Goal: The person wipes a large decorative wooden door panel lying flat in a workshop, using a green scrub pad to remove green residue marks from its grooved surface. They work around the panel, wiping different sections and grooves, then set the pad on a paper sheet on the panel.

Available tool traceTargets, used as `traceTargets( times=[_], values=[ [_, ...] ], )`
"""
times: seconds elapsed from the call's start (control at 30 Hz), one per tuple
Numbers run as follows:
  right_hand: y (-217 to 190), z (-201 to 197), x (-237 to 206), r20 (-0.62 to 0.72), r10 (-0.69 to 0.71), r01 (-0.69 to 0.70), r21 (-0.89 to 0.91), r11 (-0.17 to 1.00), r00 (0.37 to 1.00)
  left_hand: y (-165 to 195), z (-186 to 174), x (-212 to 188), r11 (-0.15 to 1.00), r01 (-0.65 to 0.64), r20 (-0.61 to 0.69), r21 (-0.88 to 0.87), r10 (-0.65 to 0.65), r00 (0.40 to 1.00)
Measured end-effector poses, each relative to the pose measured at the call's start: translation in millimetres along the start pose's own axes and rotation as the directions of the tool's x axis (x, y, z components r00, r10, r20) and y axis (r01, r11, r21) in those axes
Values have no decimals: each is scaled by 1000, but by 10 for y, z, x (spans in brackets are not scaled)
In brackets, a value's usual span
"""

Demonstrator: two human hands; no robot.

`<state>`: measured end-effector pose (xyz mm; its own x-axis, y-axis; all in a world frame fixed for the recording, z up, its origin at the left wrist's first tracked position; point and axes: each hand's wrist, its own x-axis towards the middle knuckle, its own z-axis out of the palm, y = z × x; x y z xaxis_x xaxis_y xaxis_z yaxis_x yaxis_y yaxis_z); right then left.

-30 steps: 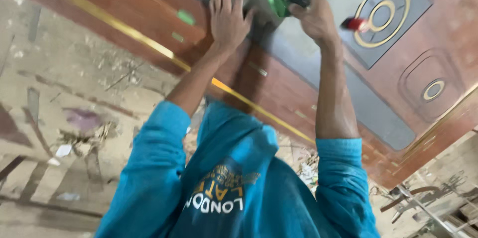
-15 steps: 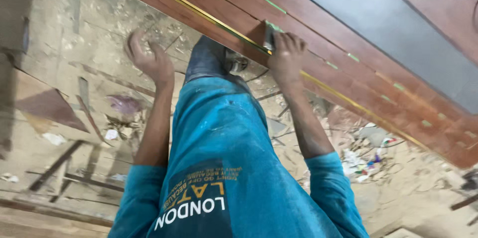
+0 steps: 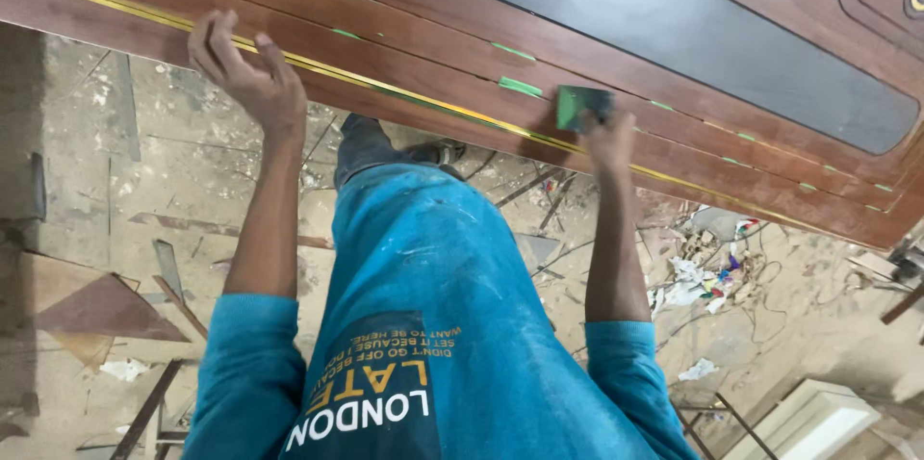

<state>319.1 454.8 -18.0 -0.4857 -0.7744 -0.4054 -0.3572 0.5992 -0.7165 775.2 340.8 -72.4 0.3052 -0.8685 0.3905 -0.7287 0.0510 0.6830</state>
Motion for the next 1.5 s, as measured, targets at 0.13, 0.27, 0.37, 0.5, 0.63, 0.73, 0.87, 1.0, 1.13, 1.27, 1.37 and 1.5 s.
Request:
traceTargets(
  times=[0.13,0.27,0.37,0.5,0.63,0.73,0.87,1.0,1.13,1.27,1.37,1.5],
  values=[
    [-327,488,21,-31,-39,37,-47,998,999,-142,105,267,993,-79,28,90,77,997],
    [-916,1385,-34,153,2,21,-147,989,988,-116,140,264,994,-107,79,14,106,991],
    [-1416,1555,249,146,-46,15,209,978,988,-83,103,274,997,-77,128,-16,78,989],
    [-1884,1175,1035,1,247,-236,297,925,969,-94,25,318,996,-44,131,-74,54,990],
    [-1807,891,1247,30,130,-104,784,612,991,-119,-30,340,992,-33,121,-122,48,991],
    [-1446,765,889,-112,15,39,466,884,994,-155,-147,345,980,-83,254,-181,128,959],
    [-898,538,91,258,-320,410,-511,756,912,-260,-436,353,931,-316,547,-181,362,754],
    [-318,288,-459,350,-312,459,-505,731,883,-342,-592,331,894,-437,638,-101,395,661],
    [228,115,-582,344,-418,541,-572,617,841,-365,-556,333,850,-524,677,-45,412,610],
    [670,133,-612,330,-529,606,-601,521,782,-335,-546,355,827,-562,672,2,415,613],
    [820,180,-588,322,-513,578,-657,484,795,-264,-587,324,833,-553,639,-5,428,639],
    [903,185,-542,320,-549,605,-635,481,772,-150,-580,237,839,-541,626,-51,449,637]
  ],
)
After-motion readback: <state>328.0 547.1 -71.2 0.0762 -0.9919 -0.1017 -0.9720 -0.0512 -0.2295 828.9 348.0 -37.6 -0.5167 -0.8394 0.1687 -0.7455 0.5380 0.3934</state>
